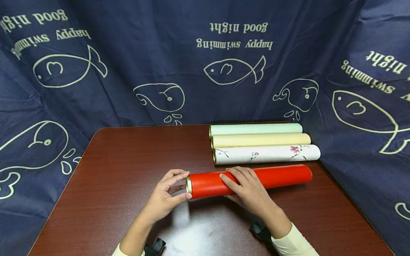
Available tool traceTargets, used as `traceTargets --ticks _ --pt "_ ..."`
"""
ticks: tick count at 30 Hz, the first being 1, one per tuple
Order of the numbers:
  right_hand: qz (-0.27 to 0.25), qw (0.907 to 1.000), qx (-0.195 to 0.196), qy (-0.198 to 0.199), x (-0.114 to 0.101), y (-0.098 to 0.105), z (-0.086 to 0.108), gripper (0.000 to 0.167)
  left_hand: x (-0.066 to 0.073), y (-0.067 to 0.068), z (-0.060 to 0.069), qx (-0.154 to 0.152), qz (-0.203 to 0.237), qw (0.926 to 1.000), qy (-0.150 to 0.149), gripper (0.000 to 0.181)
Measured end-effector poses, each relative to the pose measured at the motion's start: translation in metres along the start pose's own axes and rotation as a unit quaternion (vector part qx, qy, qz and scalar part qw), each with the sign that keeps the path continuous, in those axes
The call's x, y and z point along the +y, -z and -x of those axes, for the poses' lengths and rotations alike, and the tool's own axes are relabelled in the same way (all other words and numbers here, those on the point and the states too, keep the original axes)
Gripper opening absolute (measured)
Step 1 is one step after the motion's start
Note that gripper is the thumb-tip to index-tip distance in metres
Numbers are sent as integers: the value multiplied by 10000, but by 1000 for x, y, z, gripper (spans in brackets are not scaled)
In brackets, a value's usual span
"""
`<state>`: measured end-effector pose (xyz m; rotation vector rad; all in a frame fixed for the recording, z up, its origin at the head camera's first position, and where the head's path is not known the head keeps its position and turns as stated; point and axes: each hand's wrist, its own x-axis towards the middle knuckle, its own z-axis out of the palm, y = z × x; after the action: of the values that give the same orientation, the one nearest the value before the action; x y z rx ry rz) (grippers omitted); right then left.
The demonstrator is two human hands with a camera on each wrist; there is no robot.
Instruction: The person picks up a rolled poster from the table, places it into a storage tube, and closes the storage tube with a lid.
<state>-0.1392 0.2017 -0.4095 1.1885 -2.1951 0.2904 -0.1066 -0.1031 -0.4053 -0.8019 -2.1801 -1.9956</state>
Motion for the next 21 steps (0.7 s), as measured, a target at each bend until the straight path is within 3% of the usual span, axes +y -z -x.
traceTargets --ticks 4,6,11,14,18,21 --pt "-20 9999 -43 117 2 4 0 53 0 -4 1 45 -96 9999 126 59" --pt "63 9998 -68 180 3 7 0 62 -1 -7 1 67 -175 9996 208 61" --pt "220 9995 -29 222 6 12 3 72 -5 -15 -6 23 -403 9989 248 64" --pt "194 9995 -256 63 11 11 6 77 -5 -17 -13 -57 -664 9974 290 65" --pt "239 9971 -712 -149 24 8 10 77 -2 -10 -17 -69 -1174 9922 416 65" --pt "341 9941 -987 -301 37 6 15 76 1 5 -12 58 -1517 9871 500 58"
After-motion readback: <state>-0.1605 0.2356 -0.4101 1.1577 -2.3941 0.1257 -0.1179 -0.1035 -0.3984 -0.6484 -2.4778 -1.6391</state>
